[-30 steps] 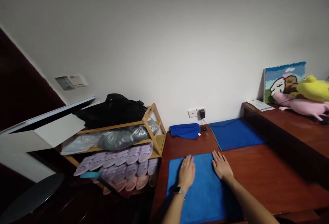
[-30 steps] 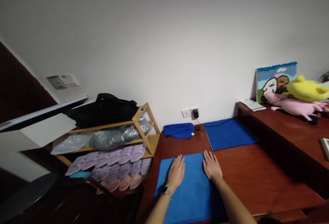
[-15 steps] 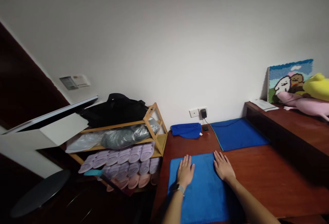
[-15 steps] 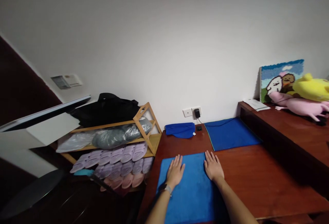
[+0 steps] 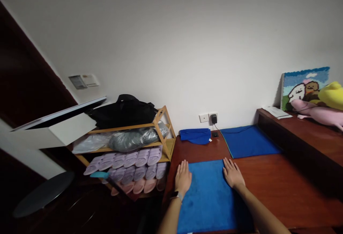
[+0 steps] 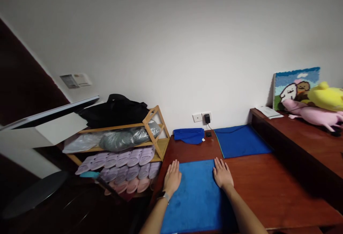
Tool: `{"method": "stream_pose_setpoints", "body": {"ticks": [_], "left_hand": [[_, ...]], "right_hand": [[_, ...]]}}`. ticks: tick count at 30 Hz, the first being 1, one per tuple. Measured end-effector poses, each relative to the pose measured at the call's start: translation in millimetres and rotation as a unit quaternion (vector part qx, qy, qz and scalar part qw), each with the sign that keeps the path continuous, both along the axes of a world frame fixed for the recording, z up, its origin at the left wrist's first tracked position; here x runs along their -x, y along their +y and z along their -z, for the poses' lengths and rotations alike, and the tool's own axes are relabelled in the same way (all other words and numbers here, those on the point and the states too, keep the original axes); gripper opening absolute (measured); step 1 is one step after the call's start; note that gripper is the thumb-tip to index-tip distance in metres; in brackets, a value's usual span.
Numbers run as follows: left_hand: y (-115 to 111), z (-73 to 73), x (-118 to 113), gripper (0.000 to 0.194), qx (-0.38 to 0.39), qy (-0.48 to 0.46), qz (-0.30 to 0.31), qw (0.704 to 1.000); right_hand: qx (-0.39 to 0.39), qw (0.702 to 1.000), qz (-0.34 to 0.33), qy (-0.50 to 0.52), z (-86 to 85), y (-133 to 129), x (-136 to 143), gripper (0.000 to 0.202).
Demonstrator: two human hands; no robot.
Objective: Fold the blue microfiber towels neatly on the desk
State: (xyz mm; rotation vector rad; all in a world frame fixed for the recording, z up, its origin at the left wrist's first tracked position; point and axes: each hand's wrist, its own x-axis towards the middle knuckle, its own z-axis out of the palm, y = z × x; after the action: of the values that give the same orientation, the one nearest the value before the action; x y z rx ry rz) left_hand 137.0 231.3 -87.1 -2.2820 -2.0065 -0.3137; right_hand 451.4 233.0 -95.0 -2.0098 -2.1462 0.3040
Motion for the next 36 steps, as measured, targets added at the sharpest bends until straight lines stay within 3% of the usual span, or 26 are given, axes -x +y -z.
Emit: {"method": "stream_pose_setpoints", "body": {"ticks": [6,9,12,19,22,27,31,33,36], "left_hand": [[-13.9,12.9,-126.3,0.059,0.011,-0.065,0.159,0.985],[-14.5,22.3,-156.5,0.062,0.031,-0.073,0.171,0.982],[-10.2,25.1,-130.6,0.065,0.039,-0.059,0.14,0.988],[-4.6,16.1,9.4,0.07,0.033,-0.009,-0.04,0.999],[-4.8,17.0,31.7,0.069,0.029,-0.007,-0.055,0.998],[-4.7,17.6,31.6,0.067,0.016,-0.006,-0.053,0.998],[-4.2,7.7,25.2,0.066,0.009,0.003,-0.045,0.999],[-5.0,2.6,6.8,0.064,0.003,0.007,-0.024,1.0],[-8.3,1.1,-50.0,0.062,0.0,-0.01,0.061,0.998]], "right_hand": [[0.0,1.0,-0.008,-0.009,-1.5,-1.1,-0.8,0.066],[-0.001,1.0,-0.011,-0.014,-0.2,-0.8,-1.2,0.066],[0.002,1.0,-0.006,-0.009,0.9,-0.3,-0.8,0.067],[0.011,1.0,0.0,-0.019,3.6,0.5,-0.2,0.068],[0.01,1.0,0.001,-0.023,5.2,0.8,-0.4,0.068],[0.011,0.999,0.0,-0.033,2.5,-0.1,-0.1,0.068],[0.012,1.0,0.003,-0.028,-0.1,-0.3,0.9,0.069],[0.008,1.0,0.003,-0.021,0.7,0.3,1.2,0.069],[0.002,1.0,0.003,-0.012,3.1,1.4,0.7,0.068]]}}
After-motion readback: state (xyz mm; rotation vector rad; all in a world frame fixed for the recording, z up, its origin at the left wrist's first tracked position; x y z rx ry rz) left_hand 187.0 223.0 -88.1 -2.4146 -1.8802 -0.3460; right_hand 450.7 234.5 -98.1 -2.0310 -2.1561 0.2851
